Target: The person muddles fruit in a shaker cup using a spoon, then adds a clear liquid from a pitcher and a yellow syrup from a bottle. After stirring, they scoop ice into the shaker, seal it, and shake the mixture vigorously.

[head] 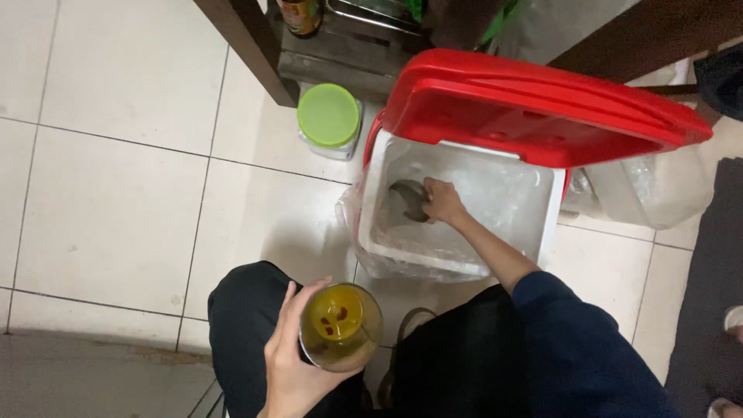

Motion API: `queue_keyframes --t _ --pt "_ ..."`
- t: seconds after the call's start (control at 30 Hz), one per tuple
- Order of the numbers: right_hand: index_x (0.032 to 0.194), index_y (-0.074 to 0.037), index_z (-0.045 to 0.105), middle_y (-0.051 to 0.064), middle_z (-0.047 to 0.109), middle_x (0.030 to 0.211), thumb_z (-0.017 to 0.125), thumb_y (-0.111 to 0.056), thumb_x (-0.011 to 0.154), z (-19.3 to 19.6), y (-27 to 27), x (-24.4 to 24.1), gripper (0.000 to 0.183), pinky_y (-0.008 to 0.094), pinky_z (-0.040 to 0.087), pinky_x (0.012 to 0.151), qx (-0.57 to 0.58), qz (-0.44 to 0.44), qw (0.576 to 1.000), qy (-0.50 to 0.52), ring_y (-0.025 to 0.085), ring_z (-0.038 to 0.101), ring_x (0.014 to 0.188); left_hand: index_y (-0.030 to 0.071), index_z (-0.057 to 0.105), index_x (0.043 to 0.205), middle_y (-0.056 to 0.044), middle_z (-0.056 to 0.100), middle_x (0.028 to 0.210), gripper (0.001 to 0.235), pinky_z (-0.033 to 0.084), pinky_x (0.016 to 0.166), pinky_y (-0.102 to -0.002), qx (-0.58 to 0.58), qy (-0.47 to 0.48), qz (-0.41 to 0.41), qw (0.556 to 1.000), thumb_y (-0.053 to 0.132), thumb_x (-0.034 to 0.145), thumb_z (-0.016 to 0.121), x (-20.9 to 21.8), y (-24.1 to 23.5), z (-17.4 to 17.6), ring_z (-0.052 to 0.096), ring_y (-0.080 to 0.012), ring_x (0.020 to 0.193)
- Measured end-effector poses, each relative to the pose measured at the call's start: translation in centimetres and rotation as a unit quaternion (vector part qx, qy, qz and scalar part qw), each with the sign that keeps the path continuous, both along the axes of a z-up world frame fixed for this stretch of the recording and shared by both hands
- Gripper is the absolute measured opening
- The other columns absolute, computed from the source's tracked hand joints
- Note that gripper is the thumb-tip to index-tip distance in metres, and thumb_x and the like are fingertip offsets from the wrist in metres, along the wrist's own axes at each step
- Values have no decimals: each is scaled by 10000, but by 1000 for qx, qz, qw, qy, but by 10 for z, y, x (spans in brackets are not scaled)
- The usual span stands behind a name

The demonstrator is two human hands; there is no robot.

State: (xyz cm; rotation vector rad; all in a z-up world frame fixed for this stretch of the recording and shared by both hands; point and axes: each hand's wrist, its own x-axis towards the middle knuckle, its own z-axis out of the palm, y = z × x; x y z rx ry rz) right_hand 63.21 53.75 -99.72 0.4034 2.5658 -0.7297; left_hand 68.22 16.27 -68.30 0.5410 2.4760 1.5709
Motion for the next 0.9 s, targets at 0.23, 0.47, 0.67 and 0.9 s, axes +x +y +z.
queue_keyframes --t 0.23,0.47,0.67,0.9 --pt "781 -141 273 10 271 824 609 -19 813 41 -3 0 359 294 261 367 -238 -192 945 -120 357 785 670 18 555 1352 -110 680 1336 946 292 1273 -528 8 16 -28 999 248 553 1006 1 7 -1 651 -243 1261" --pt "723 -95 306 77 327 780 584 157 832 81 1 13 391 527 660 531 -421 -308 848 -91 324 554 565 30 541 1376 -87 671 1347 966 291 1282 -505 -10 27 -31 999 138 530 994 -10 18 -4 645 -256 1243" --pt "1179 -10 570 152 549 975 579 150 801 174 10 17 410 467 605 419 -422 -392 814 73 340 606 662 52 507 1423 -96 604 1425 967 232 1277 -537 -57 56 -40 996 207 583 959 -38 41 -23 554 -270 1346" --pt "877 5 496 243 579 608 522 87 762 315 8 48 144 355 557 347 -318 -378 841 223 330 638 400 72 488 1480 -173 531 1349 1134 410 1082 -576 -136 145 -61 978 192 478 1005 -73 120 -59 516 -405 1243"
